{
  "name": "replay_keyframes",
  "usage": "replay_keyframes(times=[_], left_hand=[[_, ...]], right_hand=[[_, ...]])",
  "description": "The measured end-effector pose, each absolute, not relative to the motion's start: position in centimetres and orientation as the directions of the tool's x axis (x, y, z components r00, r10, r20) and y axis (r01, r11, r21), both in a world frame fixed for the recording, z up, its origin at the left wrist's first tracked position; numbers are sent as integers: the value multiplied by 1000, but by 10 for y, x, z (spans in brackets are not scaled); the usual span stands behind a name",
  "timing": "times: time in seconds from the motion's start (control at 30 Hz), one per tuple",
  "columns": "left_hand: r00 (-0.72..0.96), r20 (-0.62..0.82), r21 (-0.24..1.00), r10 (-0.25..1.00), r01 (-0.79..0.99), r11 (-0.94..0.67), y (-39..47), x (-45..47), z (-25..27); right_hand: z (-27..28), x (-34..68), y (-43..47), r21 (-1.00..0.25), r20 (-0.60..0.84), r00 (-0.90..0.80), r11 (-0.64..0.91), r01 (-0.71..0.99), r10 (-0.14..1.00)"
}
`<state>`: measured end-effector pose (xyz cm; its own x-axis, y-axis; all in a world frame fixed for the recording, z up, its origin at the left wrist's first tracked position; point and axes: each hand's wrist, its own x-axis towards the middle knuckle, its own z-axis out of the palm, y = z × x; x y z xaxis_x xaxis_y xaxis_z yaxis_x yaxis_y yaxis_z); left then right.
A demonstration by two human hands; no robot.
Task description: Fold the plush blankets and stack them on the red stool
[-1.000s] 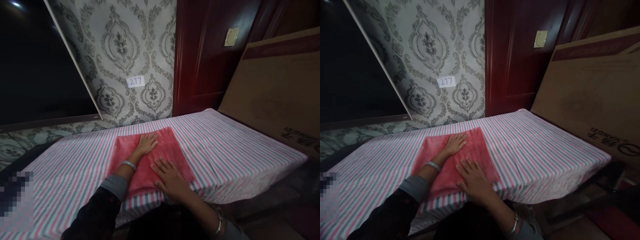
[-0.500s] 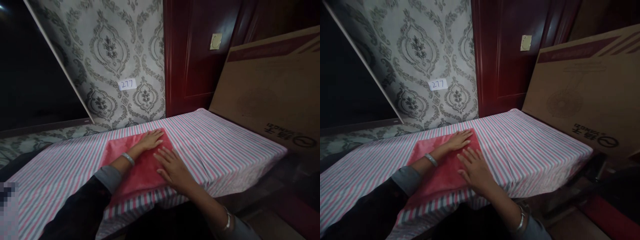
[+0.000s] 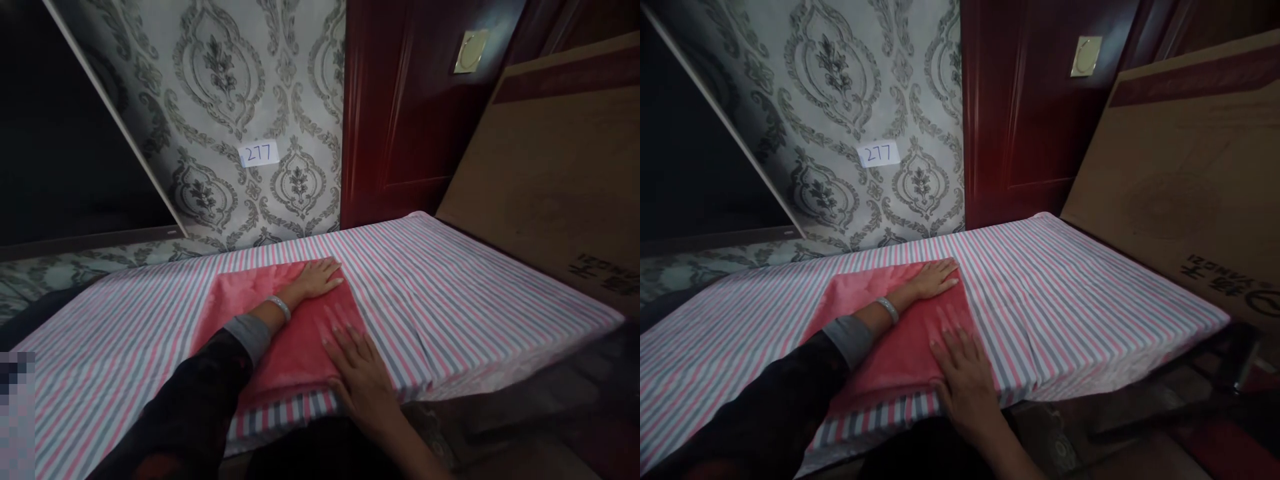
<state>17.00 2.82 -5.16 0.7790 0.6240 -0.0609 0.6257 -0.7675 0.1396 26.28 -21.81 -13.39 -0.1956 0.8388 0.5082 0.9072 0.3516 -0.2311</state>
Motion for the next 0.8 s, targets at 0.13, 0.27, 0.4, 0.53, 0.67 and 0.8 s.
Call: replay_keyframes(times=[0.13, 0.27, 0.4, 0.53, 0.67, 0.8], left_hand=[[767, -10, 141, 641, 636, -759, 23, 169, -57], [754, -3, 97, 656, 653, -751, 11, 172, -49], [750, -17, 81, 661, 660, -747, -1, 163, -29], [714, 11, 147, 700, 691, -708, -9, 116, -15], [643, 31, 138, 765, 756, -640, -19, 50, -12], [611, 41, 142, 791, 780, -609, -33, 6, -19]], right_hand=[[-145, 263, -232, -235, 544, -159, 331, 914, 824], [-148, 265, -235, -218, 555, -160, 328, 919, 817], [-147, 267, -233, -182, 568, -182, 338, 923, 803], [-148, 268, -232, -166, 564, -185, 330, 929, 805], [-149, 270, -232, -157, 560, -185, 322, 934, 808], [-150, 272, -229, -136, 556, -199, 324, 936, 807]])
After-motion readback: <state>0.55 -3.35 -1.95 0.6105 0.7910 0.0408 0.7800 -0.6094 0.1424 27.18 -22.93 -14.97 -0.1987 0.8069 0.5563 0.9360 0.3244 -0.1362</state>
